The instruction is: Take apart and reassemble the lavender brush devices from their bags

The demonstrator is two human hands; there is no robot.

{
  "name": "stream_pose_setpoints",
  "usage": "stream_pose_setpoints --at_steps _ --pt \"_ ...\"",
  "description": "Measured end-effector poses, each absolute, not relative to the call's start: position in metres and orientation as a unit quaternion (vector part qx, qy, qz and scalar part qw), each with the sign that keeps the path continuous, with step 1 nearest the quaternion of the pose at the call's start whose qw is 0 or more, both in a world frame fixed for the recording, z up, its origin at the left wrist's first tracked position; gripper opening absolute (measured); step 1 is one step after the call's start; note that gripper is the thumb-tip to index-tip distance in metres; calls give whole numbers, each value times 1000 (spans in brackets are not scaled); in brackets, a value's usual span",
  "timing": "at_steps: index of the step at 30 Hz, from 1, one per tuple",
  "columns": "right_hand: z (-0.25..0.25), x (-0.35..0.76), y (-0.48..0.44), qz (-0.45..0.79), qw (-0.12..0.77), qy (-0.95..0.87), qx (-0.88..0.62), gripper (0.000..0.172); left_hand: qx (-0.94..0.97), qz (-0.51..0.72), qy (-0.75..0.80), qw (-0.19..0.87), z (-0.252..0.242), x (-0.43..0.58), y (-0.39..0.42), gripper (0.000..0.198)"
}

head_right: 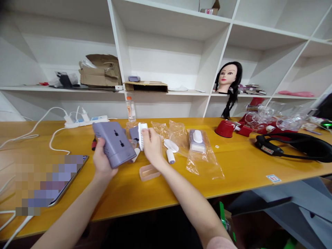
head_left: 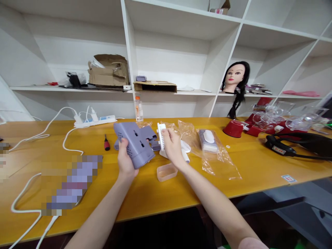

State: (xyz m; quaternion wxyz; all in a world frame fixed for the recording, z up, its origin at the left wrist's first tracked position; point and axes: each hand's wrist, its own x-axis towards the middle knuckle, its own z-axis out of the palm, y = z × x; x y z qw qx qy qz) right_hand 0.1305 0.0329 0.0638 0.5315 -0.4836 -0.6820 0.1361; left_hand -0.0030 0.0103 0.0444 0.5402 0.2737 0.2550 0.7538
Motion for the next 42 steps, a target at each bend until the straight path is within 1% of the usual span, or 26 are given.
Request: stream_pose_setpoints --at_steps 1,2,6,8,10,12,15,18,21,22,23,24,26,27,32,34,38,42 --pt "65 136 37 138 523 -695 -474 37 261 766 245 533 48 -6 11 43" --pt "66 141 40 134 492 -724 -464 36 244 787 233 516 53 -10 11 44" --pt "66 148 36 97 262 -879 -386 31 205 865 187 417 69 -26 12 39" --pt "62 139 27 56 173 -915 -359 32 204 887 182 371 73 -33 12 38" --pt "55 124 18 10 106 -933 -343 37 210 902 173 336 75 -39 11 40" --pt "47 107 12 -28 66 -943 -325 39 227 904 166 322 74 -43 9 40" --pt "32 87 9 -81 39 -948 -306 37 252 886 176 347 71 -44 8 40" --pt "23 78 10 -95 28 -942 -320 37 242 879 188 365 70 -38 7 39" --pt "29 85 13 -97 61 -933 -340 48 229 870 194 392 69 -30 8 36" --pt "34 92 15 -98 76 -928 -352 48 223 865 198 404 69 -28 9 35" --pt "39 101 18 -99 90 -919 -372 44 218 857 202 421 68 -26 9 36" --pt "45 112 22 -99 97 -902 -409 35 212 849 207 437 66 -24 9 37" --pt "56 137 34 -67 89 -834 -540 20 206 826 222 476 63 -21 10 42" --pt "59 150 42 -66 84 -809 -578 18 207 807 231 503 60 -20 11 44" --pt "56 185 74 -67 68 -757 -646 24 212 684 248 653 47 -10 13 52" --pt "50 186 79 -70 61 -748 -657 25 220 644 243 692 43 -7 13 54" --pt "42 181 84 -75 48 -728 -680 28 228 603 242 725 40 -2 11 53" --pt "36 181 90 -68 44 -700 -710 33 246 588 230 736 40 -1 9 53"
